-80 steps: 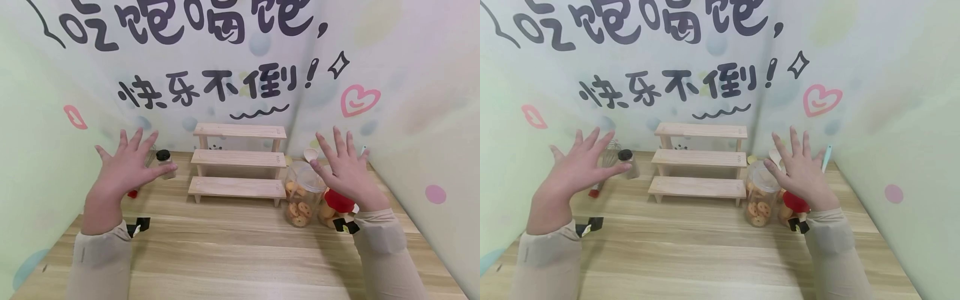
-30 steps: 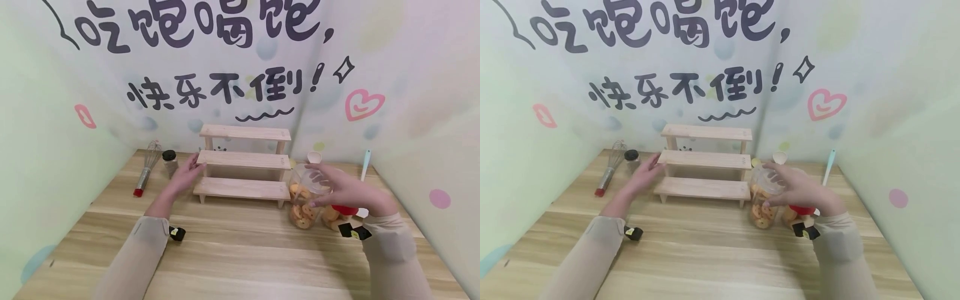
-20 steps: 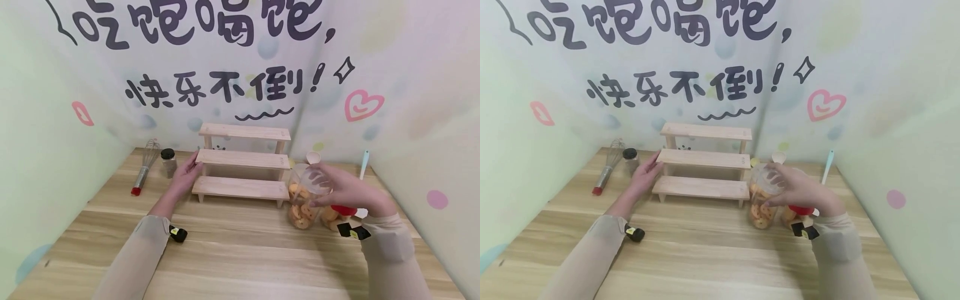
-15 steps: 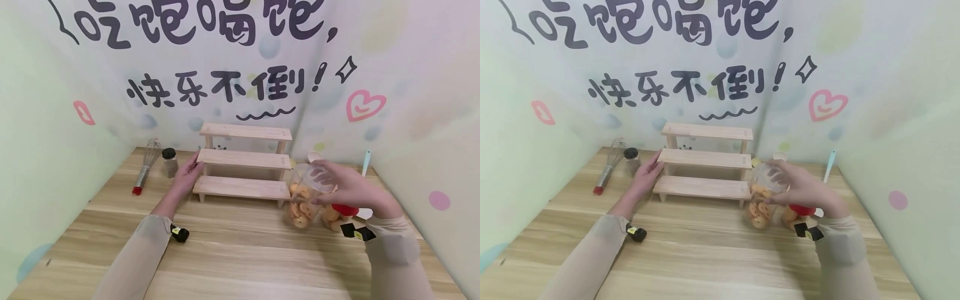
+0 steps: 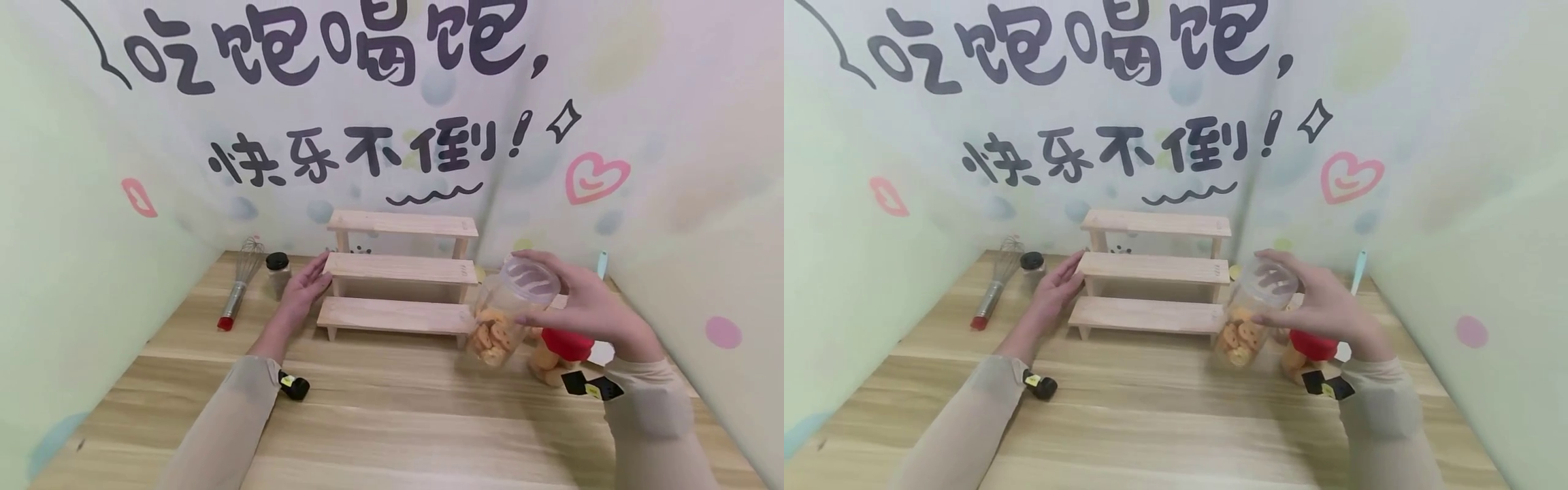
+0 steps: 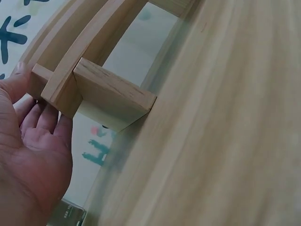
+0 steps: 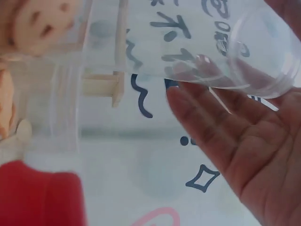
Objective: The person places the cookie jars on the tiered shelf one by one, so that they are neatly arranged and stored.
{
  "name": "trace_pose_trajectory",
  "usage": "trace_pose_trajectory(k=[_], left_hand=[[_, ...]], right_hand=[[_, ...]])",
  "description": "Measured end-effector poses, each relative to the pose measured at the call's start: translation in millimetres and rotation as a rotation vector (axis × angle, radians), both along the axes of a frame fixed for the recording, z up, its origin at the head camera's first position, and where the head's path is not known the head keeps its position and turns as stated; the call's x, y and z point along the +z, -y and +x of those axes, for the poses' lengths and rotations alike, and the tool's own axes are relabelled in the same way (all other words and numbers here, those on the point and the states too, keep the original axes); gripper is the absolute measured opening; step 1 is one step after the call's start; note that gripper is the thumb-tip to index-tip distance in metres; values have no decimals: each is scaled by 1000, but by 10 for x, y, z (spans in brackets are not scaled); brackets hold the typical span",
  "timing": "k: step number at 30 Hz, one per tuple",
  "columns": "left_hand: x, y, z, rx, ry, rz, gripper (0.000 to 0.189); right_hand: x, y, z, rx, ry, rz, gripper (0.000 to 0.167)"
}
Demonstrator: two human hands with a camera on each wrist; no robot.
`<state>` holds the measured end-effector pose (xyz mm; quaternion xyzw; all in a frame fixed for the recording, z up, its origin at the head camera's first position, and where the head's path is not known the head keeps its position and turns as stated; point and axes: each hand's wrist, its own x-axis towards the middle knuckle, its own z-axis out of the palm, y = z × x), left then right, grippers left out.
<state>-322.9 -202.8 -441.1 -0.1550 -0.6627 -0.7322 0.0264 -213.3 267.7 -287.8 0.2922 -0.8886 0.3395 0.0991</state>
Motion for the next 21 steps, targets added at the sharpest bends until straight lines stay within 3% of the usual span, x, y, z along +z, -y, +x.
trace_pose_trajectory(k=[3,6,9,15,21], left_hand=[[-56,8,-4,18,13,23,61],[-70,23,-8,52,17,29,59],[-46,37,-34,78,4,18,57],[22,21,-87,72,-12,6,59],[21,-30,-28,61,45,52,59]], right_hand=[[-6,28,-9,16,-27,-115,92],[10,138,-24,-20,-44,-256,94],[65,301,-76,-51,-78,-471,92],[212,629,-270,-7,-183,-917,77],[219,863,-429,-3,-227,-1081,73]])
